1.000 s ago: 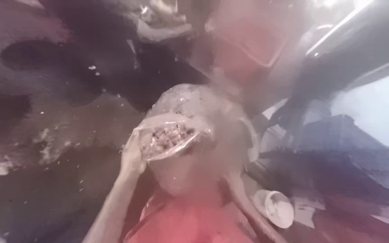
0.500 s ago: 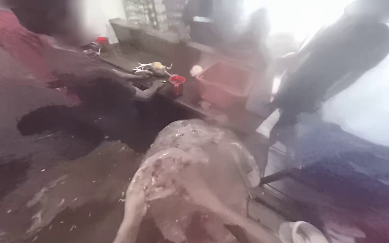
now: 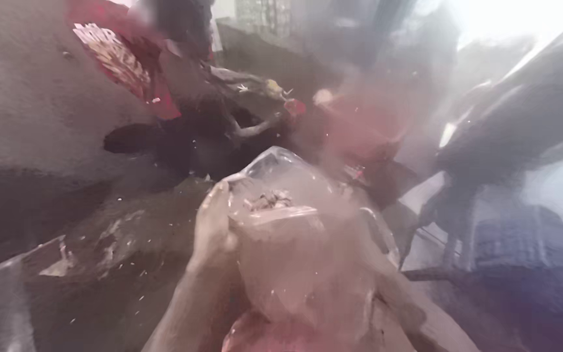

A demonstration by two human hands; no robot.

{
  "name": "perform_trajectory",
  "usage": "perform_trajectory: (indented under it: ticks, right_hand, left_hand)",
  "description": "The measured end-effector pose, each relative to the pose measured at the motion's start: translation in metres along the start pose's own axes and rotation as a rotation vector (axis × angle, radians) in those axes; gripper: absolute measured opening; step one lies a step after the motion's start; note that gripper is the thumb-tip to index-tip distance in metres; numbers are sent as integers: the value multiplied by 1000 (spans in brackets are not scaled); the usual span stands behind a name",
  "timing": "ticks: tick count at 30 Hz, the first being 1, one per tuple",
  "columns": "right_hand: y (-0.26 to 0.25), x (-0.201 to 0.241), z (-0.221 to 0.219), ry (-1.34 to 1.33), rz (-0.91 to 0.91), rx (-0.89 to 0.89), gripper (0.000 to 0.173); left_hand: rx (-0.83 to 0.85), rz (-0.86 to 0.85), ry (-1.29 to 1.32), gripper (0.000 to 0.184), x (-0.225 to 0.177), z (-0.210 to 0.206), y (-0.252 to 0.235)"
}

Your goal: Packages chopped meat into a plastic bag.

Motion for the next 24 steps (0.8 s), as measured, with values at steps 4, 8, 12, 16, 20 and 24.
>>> perform_trajectory:
  ticks: [4,8,12,16,20,24]
  right_hand:
    - [-9,4,19,31,53,-5,17]
    - [10,-13,2,-42,-57,86,21]
    - [20,-28,-3,5,68,73,23]
    - [6,-5,41,37,84,145,25]
    - [-8,-13,85,20,-57,152,29]
    - [-46,-29,50,84,-254,614,54]
  left_hand:
    - [50,-48,21,35,-12,10,15]
    - [-23,32,-63,34,25,22,19]
    - [-81,13,-150,32,32,38,19]
    - [79,-65,-402,31,12,53,18]
    - [229,-390,-758,35,-41,72,15]
    - [506,-229,-1390,94,-52,33,-23]
Point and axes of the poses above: each hand's wrist, its own y-axis away from the middle knuckle, its own z-axis out of the back of the hand, x = y × z, the point moved 1 cm from there along -y, towards the middle knuckle, and after that the axes turned 1 degree about -y, right-handed, at the moved point
